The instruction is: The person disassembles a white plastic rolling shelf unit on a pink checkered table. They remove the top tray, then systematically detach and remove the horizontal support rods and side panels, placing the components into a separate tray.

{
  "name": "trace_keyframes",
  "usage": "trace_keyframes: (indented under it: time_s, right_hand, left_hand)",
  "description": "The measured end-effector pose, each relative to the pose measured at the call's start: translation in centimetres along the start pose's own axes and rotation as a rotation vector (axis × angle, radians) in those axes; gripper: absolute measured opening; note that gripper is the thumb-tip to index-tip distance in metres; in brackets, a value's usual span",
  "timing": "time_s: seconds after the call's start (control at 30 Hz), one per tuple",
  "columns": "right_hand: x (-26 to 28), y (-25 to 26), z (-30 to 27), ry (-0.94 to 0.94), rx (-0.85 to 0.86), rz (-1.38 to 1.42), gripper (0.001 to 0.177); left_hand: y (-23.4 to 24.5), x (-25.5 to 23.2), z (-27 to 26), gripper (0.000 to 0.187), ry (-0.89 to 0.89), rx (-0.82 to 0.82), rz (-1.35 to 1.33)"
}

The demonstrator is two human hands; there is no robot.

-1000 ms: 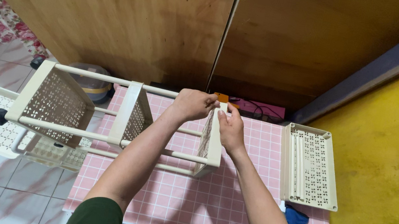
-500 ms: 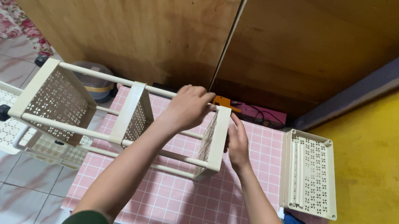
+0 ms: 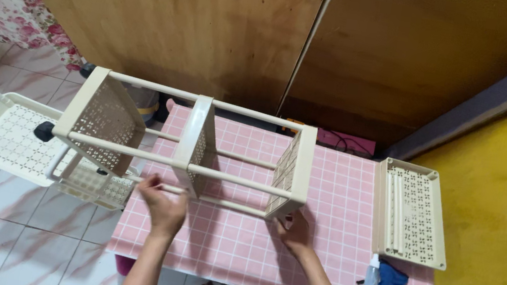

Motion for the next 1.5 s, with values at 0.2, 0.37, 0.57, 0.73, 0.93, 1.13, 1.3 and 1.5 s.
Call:
trace_keyframes:
  time_s: [0.2,0.37,0.57,0.73,0.93,1.13,1.3,1.5]
  right_hand:
    - [-0.5,-2.5,-0.3,-0.244,0.015,0.275,0.031]
    - [2.2,0.8,-0.5,-0.013,-0.208,0.284,0.025]
    - [3.4,5.2,-2.4,0.1,-0.327,0.55,0.028]
    - [5.3,7.3,-3.6,0.104,-0.376,0.658,0.028]
    - [6.3,7.9,-3.6,0.012,-0.326,0.7,0.029]
    - [5.2,7.8,-1.9,-0.019,-0.31,0.686,0.029]
    - [3.1,6.7,0.1,-0.062,-0.277,0.73,0.029]
    - [0.5,5.7,2.4,-0.078,-0.286,0.75,0.028]
  left_hand:
    - [-4.2,3.6,-0.5,0.047,0.008,0.27,0.255]
    - [-4.1,0.2,1.5,0.041,-0.087,0.251,0.322]
    - [-3.8,-5.9,3.5,0.051,-0.193,0.259,0.369]
    - [-5.5,-6.4,4.8,0.05,-0.098,0.389,0.465]
    - [-8.2,-4.2,5.2,0.044,-0.035,0.512,0.554]
    - [-10.5,-2.7,5.8,0.045,0.016,0.586,0.58]
    - [-12.0,-1.8,6.3,0.047,0.046,0.615,0.592]
    - [-13.8,-0.1,6.6,0.049,0.06,0.645,0.605]
Point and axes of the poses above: each hand's wrist, its own z-axis towards the middle knuckle, its own y-axis out of the back of the hand, x = y × z, the point moved 10 cm from there along z, towards the middle knuckle, and after that the axes turned 5 degrees about -z, right-handed, at the moved point
